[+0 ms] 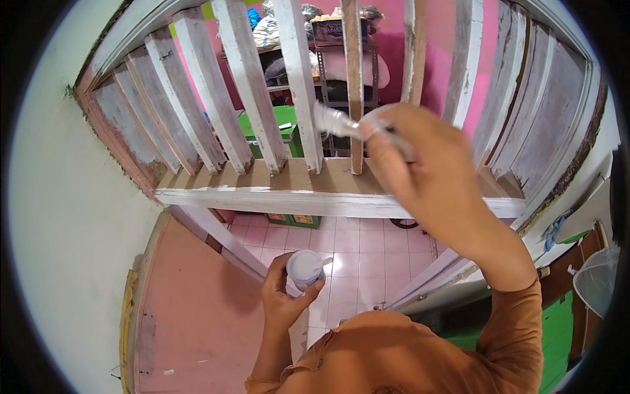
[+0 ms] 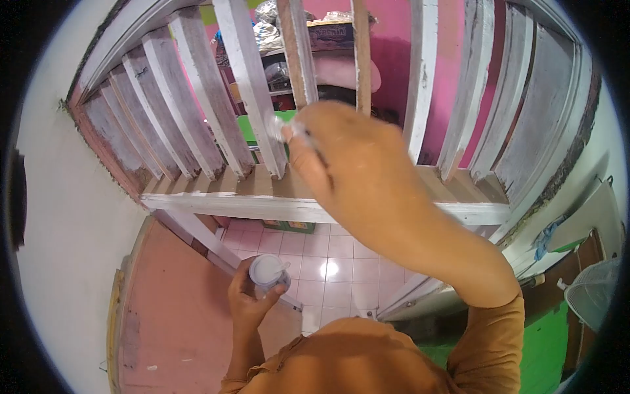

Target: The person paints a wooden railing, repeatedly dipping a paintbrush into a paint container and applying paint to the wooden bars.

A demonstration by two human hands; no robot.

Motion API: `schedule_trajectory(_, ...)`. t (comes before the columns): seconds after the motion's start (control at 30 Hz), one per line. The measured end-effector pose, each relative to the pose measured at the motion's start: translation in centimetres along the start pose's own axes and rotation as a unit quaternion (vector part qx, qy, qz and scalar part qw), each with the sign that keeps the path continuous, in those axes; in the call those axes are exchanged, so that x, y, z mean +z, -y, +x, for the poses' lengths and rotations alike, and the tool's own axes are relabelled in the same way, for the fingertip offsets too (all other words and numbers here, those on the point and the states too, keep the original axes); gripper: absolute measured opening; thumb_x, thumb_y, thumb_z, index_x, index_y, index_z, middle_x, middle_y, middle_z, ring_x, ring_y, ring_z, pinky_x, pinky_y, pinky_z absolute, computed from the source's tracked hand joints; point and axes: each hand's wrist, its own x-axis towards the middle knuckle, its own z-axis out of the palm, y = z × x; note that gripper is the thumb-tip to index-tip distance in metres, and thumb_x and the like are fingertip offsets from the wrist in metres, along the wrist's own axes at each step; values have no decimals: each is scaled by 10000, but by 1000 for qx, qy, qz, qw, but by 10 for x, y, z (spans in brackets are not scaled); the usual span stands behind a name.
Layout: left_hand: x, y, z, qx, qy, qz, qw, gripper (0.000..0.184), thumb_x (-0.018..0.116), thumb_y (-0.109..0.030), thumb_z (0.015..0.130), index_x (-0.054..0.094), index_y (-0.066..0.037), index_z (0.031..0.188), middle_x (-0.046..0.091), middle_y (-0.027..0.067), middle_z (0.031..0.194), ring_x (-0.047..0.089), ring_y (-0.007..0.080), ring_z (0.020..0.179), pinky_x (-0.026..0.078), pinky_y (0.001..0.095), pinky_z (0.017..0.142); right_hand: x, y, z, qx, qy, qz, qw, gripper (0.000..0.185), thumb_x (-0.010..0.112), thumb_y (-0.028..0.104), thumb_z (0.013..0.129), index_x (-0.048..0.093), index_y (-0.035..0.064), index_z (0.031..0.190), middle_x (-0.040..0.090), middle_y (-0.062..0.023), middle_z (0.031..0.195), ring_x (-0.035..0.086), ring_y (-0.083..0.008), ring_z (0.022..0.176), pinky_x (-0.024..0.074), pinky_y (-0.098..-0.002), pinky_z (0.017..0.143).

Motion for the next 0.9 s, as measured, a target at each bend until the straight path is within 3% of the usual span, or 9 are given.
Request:
schedule_trajectory(0.03, -1, 2, 0, 5, 2, -1, 1000, 625, 908, -71, 745, 601, 26, 1281, 646, 123, 1202, 643, 231, 1124, 514, 383, 1006, -8, 7, 6, -1, -8, 1, 1000, 112, 700, 119, 993, 721, 16, 1034, 704, -99, 808, 664, -155, 669, 501, -304, 598)
schedule_trajectory(0.2, -4, 4, 1, 13, -1, 2, 1000, 615, 909, -70, 745, 605, 20, 1273, 648, 121, 1203, 645, 227, 1121, 513, 377, 1007, 9, 27, 25, -54, -57, 44, 996, 131, 708, 127, 998, 711, -1, 1025, 697, -106, 788, 650, -143, 622, 494, -290, 574)
schedule_trajectory(0.33, -8, 4, -1, 24, -2, -1, 1000, 609, 910, -73, 747, 606, 15, 1267, 651, 119, 1198, 646, 221, 1117, 515, 372, 1002, 45, 17, 33, -86, -21, 11, 996, 162, 706, 134, 990, 681, -21, 1032, 674, -179, 813, 673, -331, 659, 527, -399, 604)
schedule_trajectory(0.4, -11, 5, -1, 29, -6, 1, 1000, 607, 910, -74, 747, 607, 14, 1266, 652, 117, 1194, 646, 219, 1114, 516, 370, 999, 56, 11, 37, -36, 61, -8, 997, 181, 700, 158, 995, 682, -17, 1038, 664, -182, 807, 659, -344, 666, 513, -414, 596)
schedule_trajectory(0.5, -16, 5, -3, 23, -17, -1, 1000, 601, 910, -74, 750, 607, 12, 1261, 654, 110, 1183, 647, 217, 1108, 517, 367, 995, 66, 8, 49, -83, 8, 6, 996, 188, 622, 156, 989, 626, -25, 940, 664, -246, 856, 661, -448, 765, 535, -524, 674)
schedule_trajectory(0.67, -20, 4, -3, 22, -18, 8, 1000, 595, 906, -74, 757, 605, 14, 1262, 652, 105, 1173, 647, 217, 1108, 512, 362, 998, 49, 14, 77, -77, -53, 26, 995, 195, 605, 150, 998, 626, -29, 925, 640, -277, 840, 655, -462, 767, 527, -520, 692)
schedule_trajectory(0.73, -22, 2, -3, 23, -13, 11, 1000, 598, 907, -77, 758, 604, 16, 1265, 651, 107, 1174, 647, 218, 1108, 511, 362, 999, 58, 8, 64, -80, -40, -7, 996, 165, 676, 145, 1001, 697, -17, 1027, 690, -204, 878, 663, -343, 684, 521, -409, 628)
schedule_trajectory(0.83, -24, 1, -3, 24, -13, 12, 1000, 601, 909, -81, 760, 603, 20, 1267, 651, 109, 1171, 648, 220, 1104, 512, 363, 997, 67, 10, 36, -33, 75, 11, 997, 145, 675, 119, 995, 691, -22, 1027, 678, -207, 881, 655, -374, 713, 525, -429, 646)
schedule_trajectory(0.9, -25, 1, -1, 25, -16, 11, 1000, 602, 909, -83, 760, 603, 22, 1267, 652, 110, 1168, 650, 221, 1100, 513, 364, 994, 67, 7, 38, -73, 53, -9, 996, 132, 679, 107, 990, 687, -20, 1023, 673, -205, 878, 653, -390, 726, 526, -435, 650)
